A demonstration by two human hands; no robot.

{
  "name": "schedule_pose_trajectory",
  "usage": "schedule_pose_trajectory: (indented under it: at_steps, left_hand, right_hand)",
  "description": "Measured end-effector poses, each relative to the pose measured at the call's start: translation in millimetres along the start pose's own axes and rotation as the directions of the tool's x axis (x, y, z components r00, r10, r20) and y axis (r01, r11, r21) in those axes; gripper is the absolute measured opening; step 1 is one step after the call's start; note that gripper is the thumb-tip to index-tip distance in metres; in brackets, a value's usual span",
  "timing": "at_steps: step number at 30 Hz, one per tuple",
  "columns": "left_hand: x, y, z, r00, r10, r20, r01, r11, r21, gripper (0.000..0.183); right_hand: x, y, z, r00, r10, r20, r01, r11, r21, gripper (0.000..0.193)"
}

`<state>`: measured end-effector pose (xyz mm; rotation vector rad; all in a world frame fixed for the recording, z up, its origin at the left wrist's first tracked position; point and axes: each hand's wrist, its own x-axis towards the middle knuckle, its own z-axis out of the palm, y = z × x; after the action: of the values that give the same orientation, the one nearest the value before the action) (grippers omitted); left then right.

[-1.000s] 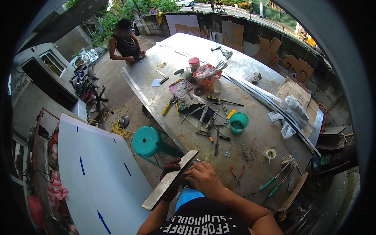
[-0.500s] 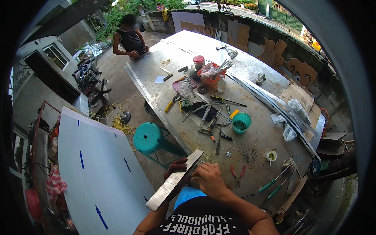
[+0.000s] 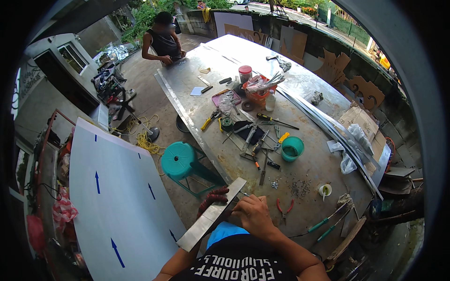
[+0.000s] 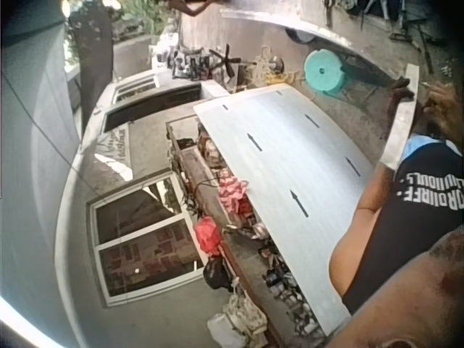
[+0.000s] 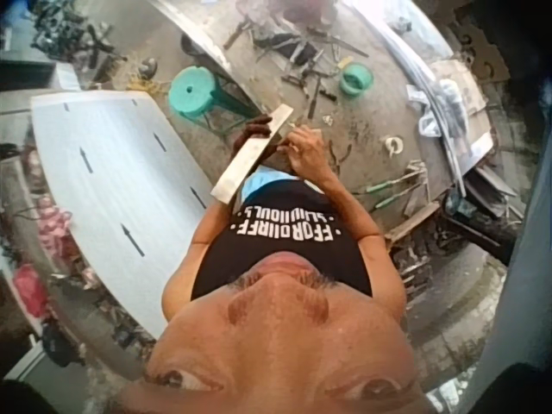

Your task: Soldering and assembling metal or plastic strips and components for 3D sign letters.

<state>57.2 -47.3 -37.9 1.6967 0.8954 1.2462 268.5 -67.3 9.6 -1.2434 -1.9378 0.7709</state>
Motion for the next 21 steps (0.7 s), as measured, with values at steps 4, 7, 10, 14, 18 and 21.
schedule_pose_trajectory:
  at_steps: [4, 7, 10, 14, 18, 21]
  left_hand:
    - [1.4, 3.1, -1.3, 1.000, 0.017, 0.009, -0.017, 1.000, -0.012, 0.050]
    - [2.6, 4.1, -2.3, 0.999, 0.020, 0.025, -0.019, 1.000, -0.008, 0.050]
    - [1.3, 5.4, -1.9, 1.000, 0.001, 0.025, -0.001, 1.000, -0.023, 0.049]
    - [0.2, 3.9, -3.6, 1.000, 0.014, 0.013, -0.014, 1.000, 0.011, 0.050]
    - [-1.7, 0.4, -4.5, 1.000, -0.007, 0.017, 0.008, 0.998, -0.066, 0.052]
    - [0.3, -2.3, -5.3, 1.000, 0.002, 0.031, -0.001, 0.999, -0.053, 0.053]
  right_hand:
    - [1.3, -2.0, -0.8, 1.000, 0.005, 0.011, -0.005, 1.000, 0.000, 0.011]
    - [2.2, -0.8, -1.1, 1.000, -0.011, 0.014, 0.010, 1.000, 0.008, 0.011]
    - [2.7, -2.4, -3.6, 1.000, -0.004, 0.021, 0.004, 1.000, -0.003, 0.010]
    - [3.4, -2.5, -1.0, 0.999, 0.001, 0.033, 0.000, 1.000, -0.018, 0.010]
    - [0.7, -0.9, 2.9, 1.000, -0.007, 0.013, 0.007, 1.000, -0.029, 0.010]
    - [-1.1, 1.9, 4.3, 0.999, -0.032, 0.000, 0.032, 0.998, -0.049, 0.010]
